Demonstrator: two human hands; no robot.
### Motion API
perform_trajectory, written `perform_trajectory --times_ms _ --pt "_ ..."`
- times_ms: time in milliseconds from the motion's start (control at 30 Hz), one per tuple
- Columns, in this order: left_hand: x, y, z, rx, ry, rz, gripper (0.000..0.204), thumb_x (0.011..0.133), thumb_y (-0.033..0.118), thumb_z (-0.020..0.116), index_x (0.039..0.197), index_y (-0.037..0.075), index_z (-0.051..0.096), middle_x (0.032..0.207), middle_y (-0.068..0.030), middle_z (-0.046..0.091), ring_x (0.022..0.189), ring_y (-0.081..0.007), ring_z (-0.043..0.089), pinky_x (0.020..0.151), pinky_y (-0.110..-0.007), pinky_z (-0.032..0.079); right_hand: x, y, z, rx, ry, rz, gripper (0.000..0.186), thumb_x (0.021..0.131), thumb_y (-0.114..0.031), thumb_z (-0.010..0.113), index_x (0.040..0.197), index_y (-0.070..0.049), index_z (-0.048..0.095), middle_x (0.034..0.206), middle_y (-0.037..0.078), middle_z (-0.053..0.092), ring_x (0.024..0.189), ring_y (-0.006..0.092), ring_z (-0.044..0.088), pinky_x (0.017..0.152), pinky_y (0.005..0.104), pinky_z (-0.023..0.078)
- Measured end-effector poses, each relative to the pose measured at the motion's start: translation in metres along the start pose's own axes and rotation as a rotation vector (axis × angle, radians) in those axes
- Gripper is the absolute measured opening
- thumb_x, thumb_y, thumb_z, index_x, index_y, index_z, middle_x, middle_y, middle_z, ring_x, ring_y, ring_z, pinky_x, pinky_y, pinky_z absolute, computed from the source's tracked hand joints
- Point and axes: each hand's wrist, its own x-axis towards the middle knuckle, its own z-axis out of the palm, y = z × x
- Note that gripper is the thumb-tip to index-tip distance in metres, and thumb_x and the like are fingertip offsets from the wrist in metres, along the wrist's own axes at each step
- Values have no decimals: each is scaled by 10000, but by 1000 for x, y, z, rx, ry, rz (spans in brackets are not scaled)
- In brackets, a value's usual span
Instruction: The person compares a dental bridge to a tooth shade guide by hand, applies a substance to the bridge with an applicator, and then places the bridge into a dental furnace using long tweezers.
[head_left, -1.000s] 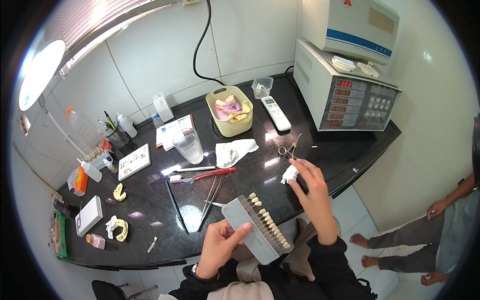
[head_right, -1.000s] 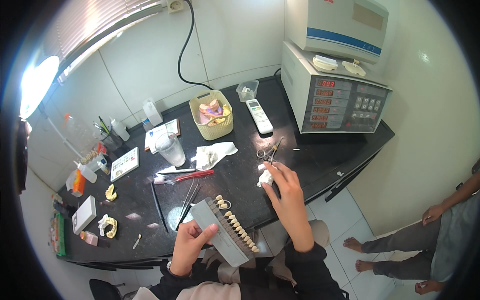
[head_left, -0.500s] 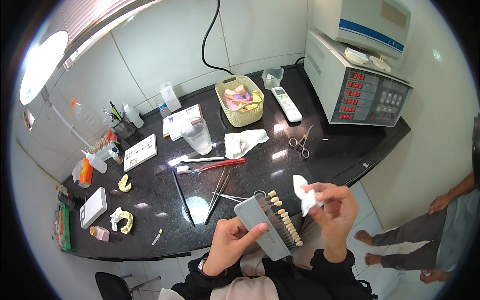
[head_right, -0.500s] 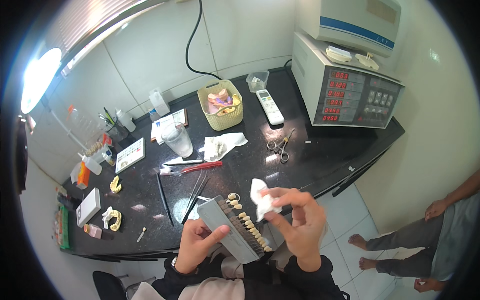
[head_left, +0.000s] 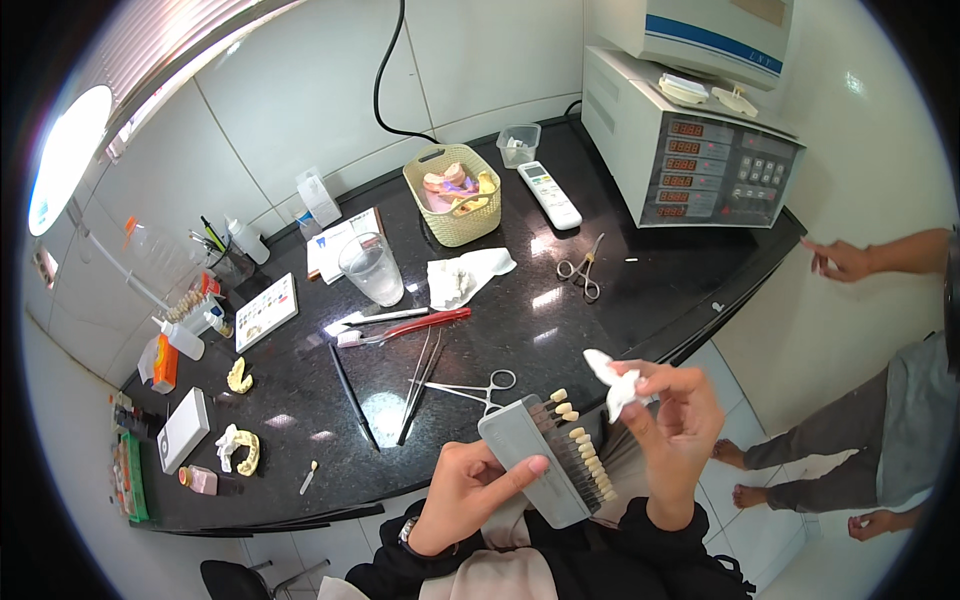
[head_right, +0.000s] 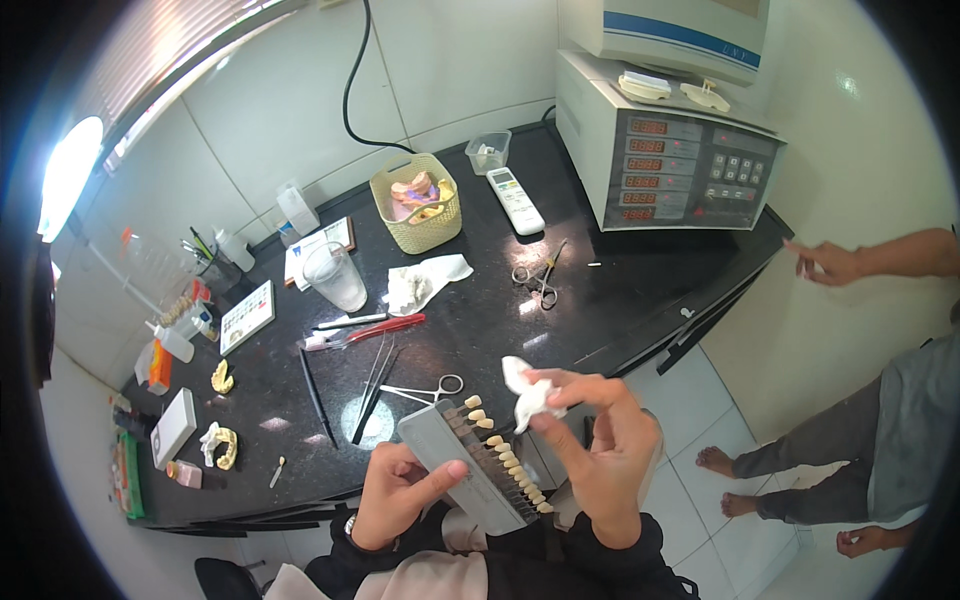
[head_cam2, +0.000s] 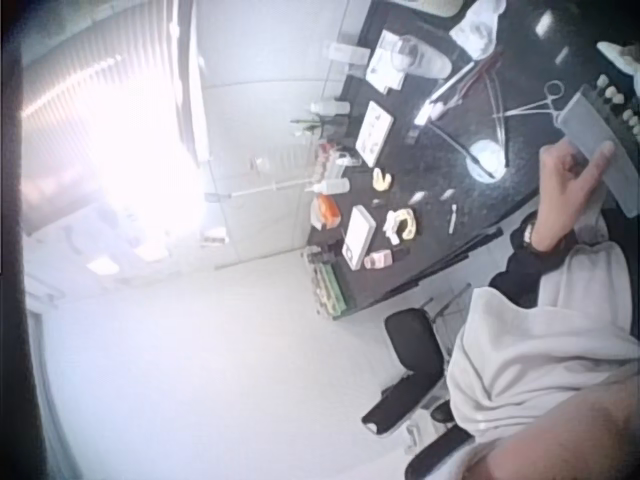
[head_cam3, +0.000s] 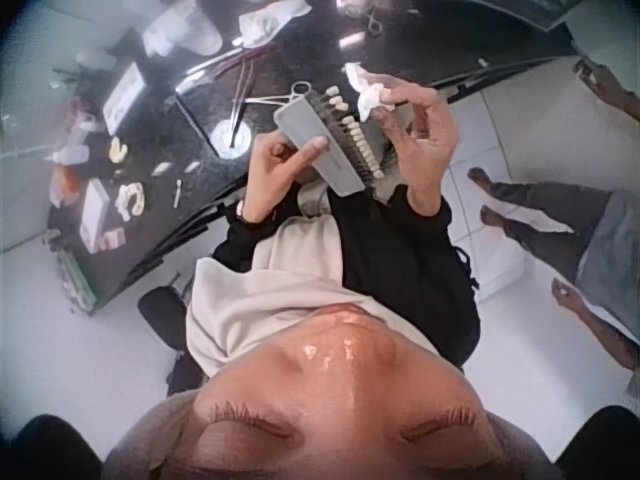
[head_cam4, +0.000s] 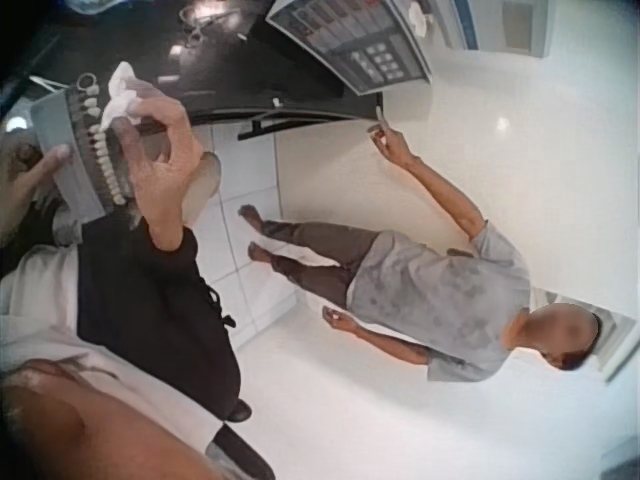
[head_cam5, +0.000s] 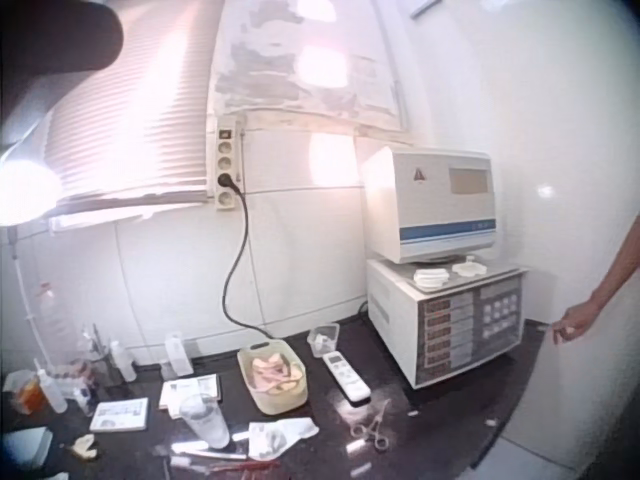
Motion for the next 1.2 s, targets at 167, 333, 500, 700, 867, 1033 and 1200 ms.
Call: perform_trajectory --times_ms 167,333,500,700,867,1033,1200 --pt "1 2 4 58 -57 26 252 874 187 709 959 -50 696 760 -75 697 648 -58 607 543 -193 458 -10 -3 -4 -258 -189 -43 228 753 24 741 931 -41 614 1040 146 700 890 166 639 797 276 484" --pt "-4 8 12 15 -100 34 236 876 170 705 975 -44 696 801 -88 705 685 -77 630 589 -207 495 -14 2 -10 -132 191 75 173 831 10 692 958 6 574 926 79 668 870 97 592 790 224 444" --pt "-1 10 18 4 -94 8 248 882 167 696 980 -61 686 828 -108 709 726 -102 650 627 -226 519 -19 -4 -17 100 224 116 75 906 5 543 977 -3 563 965 89 629 850 112 581 791 230 443" --pt "4 11 23 36 -92 -6 242 886 157 690 972 -69 683 822 -107 709 727 -99 647 637 -223 516 -30 -2 -38 -145 -75 32 273 919 -180 424 954 -1 627 899 103 598 774 159 537 712 285 424" --pt "12 10 28 112 -163 22 241 882 166 695 958 -63 689 754 -80 698 634 -53 593 534 -199 447 -33 -10 -30 -377 -15 22 177 829 -191 686 920 -40 672 803 62 611 714 192 511 694 305 400" --pt "21 -5 31 234 -248 124 223 876 179 701 921 -40 702 663 -59 666 529 -21 513 455 -195 366 -38 -17 -40 -437 13 93 166 750 -116 777 873 -46 691 730 50 617 684 189 500 656 308 393" --pt "28 -13 29 281 -358 83 307 876 273 705 884 -34 709 542 -19 606 445 -26 449 413 -201 319 -41 -17 -55 -443 -65 114 144 773 -138 761 873 -53 702 731 44 618 672 188 493 642 305 400"
